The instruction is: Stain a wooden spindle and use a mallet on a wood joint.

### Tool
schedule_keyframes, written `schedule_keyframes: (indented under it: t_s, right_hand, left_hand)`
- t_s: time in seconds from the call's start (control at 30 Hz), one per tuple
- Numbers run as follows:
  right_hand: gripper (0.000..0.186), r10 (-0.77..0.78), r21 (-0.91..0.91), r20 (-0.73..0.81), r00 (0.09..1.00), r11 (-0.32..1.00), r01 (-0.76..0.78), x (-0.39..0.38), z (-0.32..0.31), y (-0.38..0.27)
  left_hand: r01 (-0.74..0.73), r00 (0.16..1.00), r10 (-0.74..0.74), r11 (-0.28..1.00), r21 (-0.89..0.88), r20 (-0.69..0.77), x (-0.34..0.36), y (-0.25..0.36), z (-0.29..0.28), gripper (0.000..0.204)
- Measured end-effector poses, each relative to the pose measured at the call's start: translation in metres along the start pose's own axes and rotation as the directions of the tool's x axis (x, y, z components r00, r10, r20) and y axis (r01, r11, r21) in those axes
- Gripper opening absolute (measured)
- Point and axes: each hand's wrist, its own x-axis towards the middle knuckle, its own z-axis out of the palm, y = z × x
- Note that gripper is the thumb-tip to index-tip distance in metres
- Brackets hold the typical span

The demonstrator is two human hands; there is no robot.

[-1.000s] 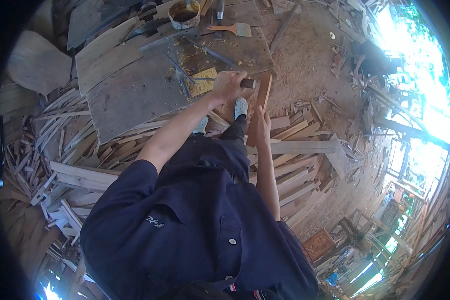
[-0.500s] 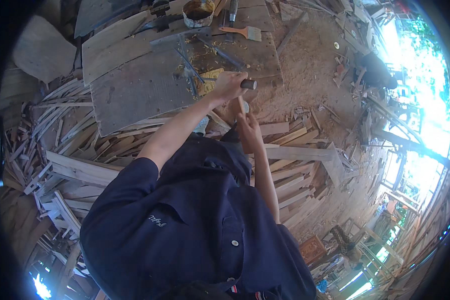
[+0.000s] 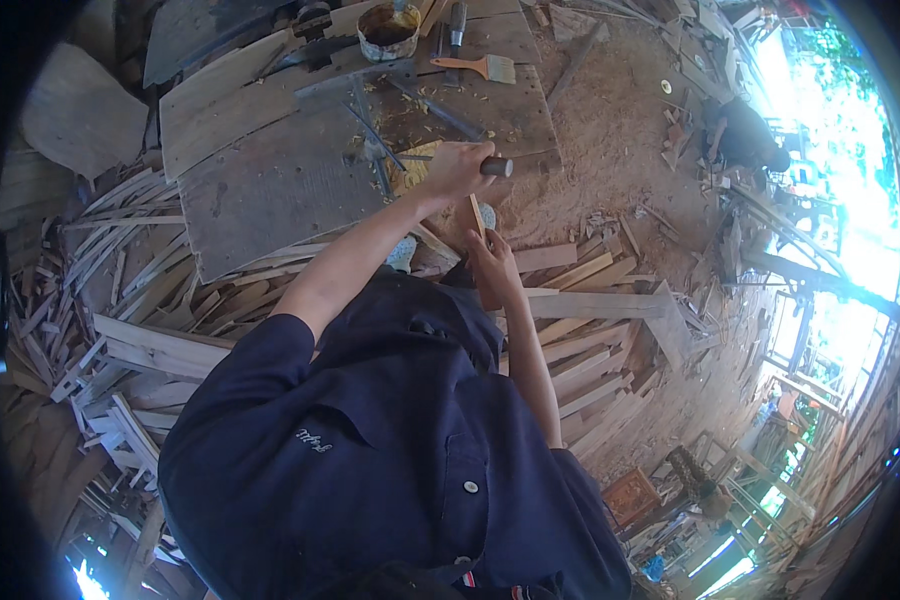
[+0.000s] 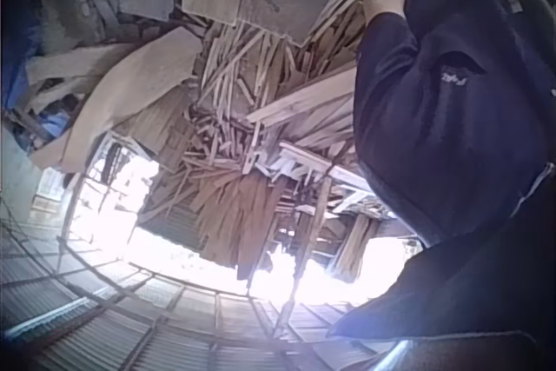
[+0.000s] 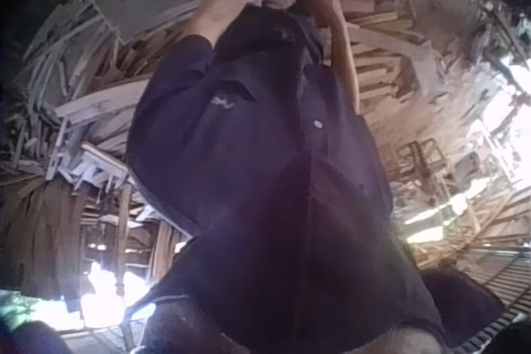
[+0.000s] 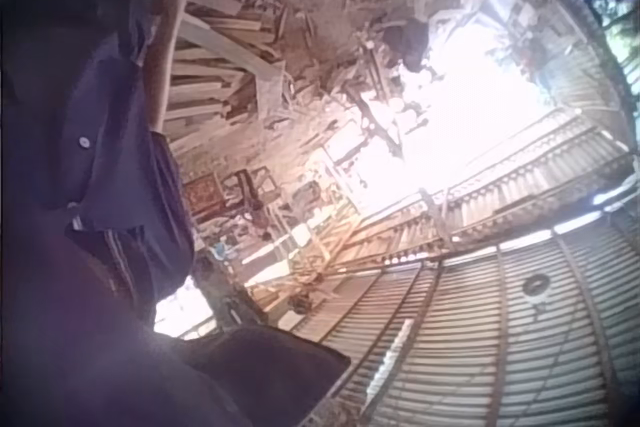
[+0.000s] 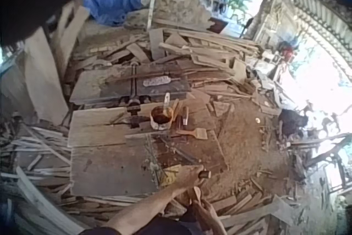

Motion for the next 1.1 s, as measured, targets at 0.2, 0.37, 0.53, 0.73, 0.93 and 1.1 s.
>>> schedule_keyframes:
  t_s: [0.2,0.37,0.53,0.73,0.93,1.1]
  right_hand:
    - [0.048,-0.013,-0.011,-0.011,1.0,1.0,0.013,-0.001,0.0,-0.002]
    - [0.046,-0.001,0.127,0.053,0.999,0.992,-0.006,0.008,-0.005,0.009]
    - [0.037,0.108,0.664,-0.253,0.961,0.742,0.091,0.011,-0.037,0.01]
    - [0.03,-0.119,0.32,-0.28,0.953,0.924,0.209,0.026,-0.025,0.011]
    - [0.038,-0.084,0.34,-0.343,0.936,0.917,0.208,0.04,-0.025,0.001]
    - [0.042,0.038,0.95,-0.24,0.97,0.214,0.227,0.074,-0.043,0.081]
  left_hand:
    - [0.05,0.999,-0.051,0.997,0.054,0.016,0.0,-0.01,0.008,0.021]
    - [0.025,0.999,-0.026,0.998,0.058,0.025,-0.006,-0.016,0.021,0.02]
    - [0.037,0.995,-0.051,0.988,0.152,0.088,-0.006,-0.022,0.03,0.021]
    - [0.087,0.975,-0.128,0.971,0.221,0.18,-0.003,-0.031,0.049,0.021]
    - [0.134,0.964,-0.215,0.902,0.411,0.158,0.002,-0.037,0.065,0.022]
    - [0.1,0.983,-0.15,0.919,0.381,0.104,0.007,-0.035,0.07,0.021]
